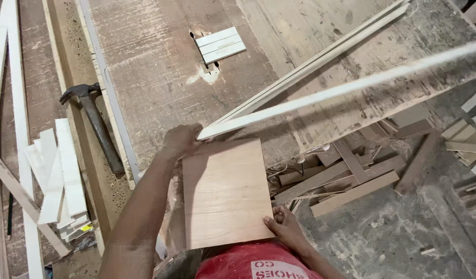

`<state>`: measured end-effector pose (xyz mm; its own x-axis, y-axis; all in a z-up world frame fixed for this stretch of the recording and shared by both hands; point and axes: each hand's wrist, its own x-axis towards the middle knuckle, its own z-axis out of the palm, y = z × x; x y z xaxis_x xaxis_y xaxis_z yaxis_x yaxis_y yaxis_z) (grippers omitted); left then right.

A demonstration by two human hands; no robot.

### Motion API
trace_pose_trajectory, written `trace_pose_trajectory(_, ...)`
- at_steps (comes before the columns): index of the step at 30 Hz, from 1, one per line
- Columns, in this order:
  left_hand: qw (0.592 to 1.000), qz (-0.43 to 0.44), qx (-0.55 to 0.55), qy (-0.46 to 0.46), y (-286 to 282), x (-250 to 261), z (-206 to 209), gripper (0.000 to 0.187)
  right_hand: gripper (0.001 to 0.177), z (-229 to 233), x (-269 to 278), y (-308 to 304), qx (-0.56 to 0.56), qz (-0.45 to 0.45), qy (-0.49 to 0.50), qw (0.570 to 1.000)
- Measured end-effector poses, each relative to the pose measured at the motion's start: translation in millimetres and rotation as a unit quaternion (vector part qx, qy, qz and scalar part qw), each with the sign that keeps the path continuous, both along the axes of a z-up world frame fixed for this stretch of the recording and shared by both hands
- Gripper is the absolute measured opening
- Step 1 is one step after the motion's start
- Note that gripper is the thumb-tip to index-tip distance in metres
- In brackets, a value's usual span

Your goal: The person uses a table saw to cut a long white wooden strip into smaller pieces, using a square wooden block as a guide. They repeatedly position the strip against the block, push it through the saw blade, and then move the cut pieces aside.

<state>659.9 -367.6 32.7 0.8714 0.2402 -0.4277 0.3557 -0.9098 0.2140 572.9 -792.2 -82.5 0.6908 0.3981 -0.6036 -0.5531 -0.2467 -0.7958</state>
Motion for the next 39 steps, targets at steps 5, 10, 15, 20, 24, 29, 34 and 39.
trace_pose_trajectory(5,0.996,0.048,-0.07,-0.01,17,-3,-1,0.052,0.037,56,1,21,-0.027,0.012,0.033,0.999)
trace_pose_trajectory(10,0.995,0.02,-0.077,-0.059,33,-3,-26,0.057,0.043,48,-3,20,-0.063,0.037,0.025,0.997)
trace_pose_trajectory(15,0.993,0.014,-0.078,-0.09,37,2,-28,0.053,0.04,51,-2,19,-0.047,0.048,0.004,0.998)
trace_pose_trajectory(20,0.984,0.029,-0.077,-0.161,43,-4,-36,0.053,0.043,52,-1,19,-0.062,0.056,-0.003,0.997)
trace_pose_trajectory(24,0.98,0.034,-0.001,-0.197,49,-7,-46,0.049,0.041,18,-3,9,-0.066,0.061,-0.019,0.996)
trace_pose_trajectory(29,0.98,0.003,0.097,-0.172,46,-15,-61,0.086,0.046,64,4,19,-0.101,0.08,0.002,0.992)
trace_pose_trajectory(34,0.98,-0.014,0.048,-0.191,1,-46,-38,0.073,0.035,39,10,16,-0.044,0.006,0.048,0.998)
trace_pose_trajectory(39,0.959,-0.009,0.065,-0.275,-17,-64,-63,0.052,0.038,42,21,11,0.052,-0.065,-0.002,0.997)
